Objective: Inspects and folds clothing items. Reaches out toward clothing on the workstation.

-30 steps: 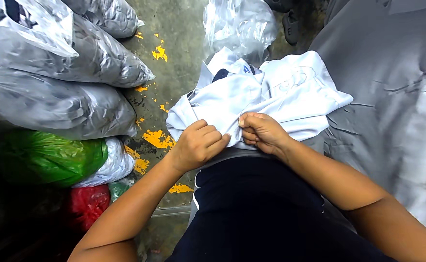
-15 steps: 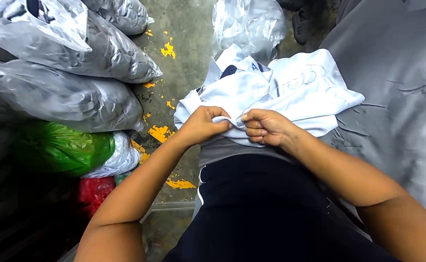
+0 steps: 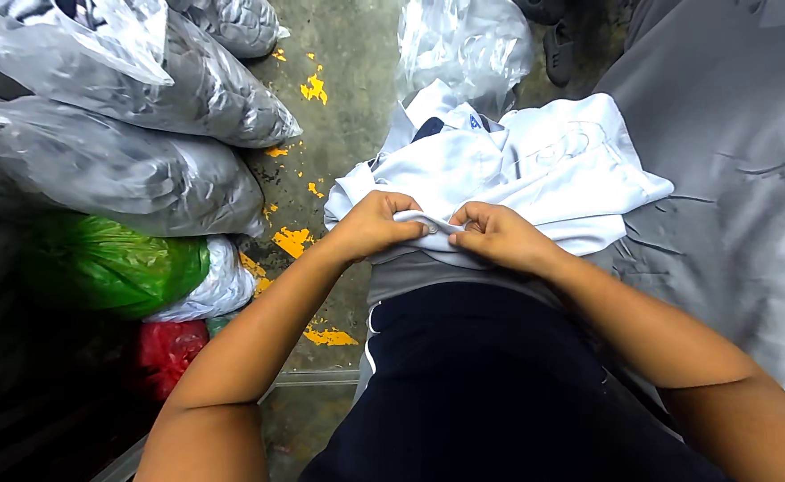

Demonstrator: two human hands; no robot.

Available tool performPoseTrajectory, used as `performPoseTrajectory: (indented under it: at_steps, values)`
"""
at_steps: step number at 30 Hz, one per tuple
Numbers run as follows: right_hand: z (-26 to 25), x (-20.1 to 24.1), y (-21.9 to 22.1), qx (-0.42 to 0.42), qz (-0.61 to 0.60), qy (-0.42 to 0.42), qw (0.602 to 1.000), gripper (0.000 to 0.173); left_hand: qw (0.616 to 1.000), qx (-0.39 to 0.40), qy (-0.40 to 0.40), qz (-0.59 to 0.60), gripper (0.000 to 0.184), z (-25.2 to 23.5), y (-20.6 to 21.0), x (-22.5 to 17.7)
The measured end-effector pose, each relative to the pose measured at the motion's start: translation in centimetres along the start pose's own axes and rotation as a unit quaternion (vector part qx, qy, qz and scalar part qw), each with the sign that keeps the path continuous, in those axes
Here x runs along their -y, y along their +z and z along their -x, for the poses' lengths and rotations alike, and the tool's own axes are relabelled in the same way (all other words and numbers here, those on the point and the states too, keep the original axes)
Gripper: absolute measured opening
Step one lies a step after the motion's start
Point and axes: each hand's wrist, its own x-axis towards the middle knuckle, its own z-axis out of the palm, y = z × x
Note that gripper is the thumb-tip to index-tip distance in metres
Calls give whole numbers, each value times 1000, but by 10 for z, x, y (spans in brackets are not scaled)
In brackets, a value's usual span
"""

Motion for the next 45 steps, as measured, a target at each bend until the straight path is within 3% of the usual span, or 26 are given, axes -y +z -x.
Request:
performPoseTrajectory:
  at_steps: [3, 5, 8, 10, 15, 19, 21, 23, 26, 29, 32, 35, 39, 41, 45]
  values:
    - [2, 0, 2, -19, 3, -18, 1000, 6, 999, -18, 24, -27, 8, 2, 1, 0]
    - [8, 1, 2, -31, 39, -39, 998, 7, 984, -54, 115, -122, 4, 7, 3, 3]
    - [19, 4, -4, -53, 130, -68, 988, 14, 881, -130, 327, -316, 17, 11, 7, 13]
    - [24, 4, -11, -91, 166, -83, 978, 20, 818, -151, 404, -382, 20, 13, 7, 17]
    - [22, -2, -24, -170, 217, -121, 954, 18, 763, -156, 469, -417, 18, 18, 9, 18]
    - [28, 2, -30, -119, 330, -152, 924, 23, 746, -165, 485, -425, 19, 20, 10, 17]
    - [36, 5, -34, -73, 401, -160, 899, 37, 746, -165, 488, -422, 19, 21, 10, 17]
    - [38, 7, -35, -98, 432, -186, 877, 39, 744, -163, 496, -417, 19, 22, 10, 18]
    - [28, 7, -28, -159, 388, -275, 865, 27, 735, -164, 514, -411, 17, 20, 10, 18]
    - [22, 9, -12, -159, 317, -355, 865, 36, 735, -167, 512, -413, 17, 21, 9, 17]
    - [17, 7, -2, -147, 371, -333, 854, 41, 749, -181, 491, -407, 20, 20, 9, 19]
    - [8, -2, -10, -157, 381, -302, 859, 21, 768, -224, 431, -417, 18, 15, 11, 18]
    - [3, -2, -22, -227, 355, -300, 855, 15, 770, -311, 345, -437, 19, 12, 21, 3]
    - [3, 0, -21, -264, 345, -315, 843, 14, 797, -331, 308, -401, 26, 18, 35, -12]
    - [2, -2, -8, -317, 323, -346, 822, 14, 924, -246, 194, -221, 40, 28, 57, -24]
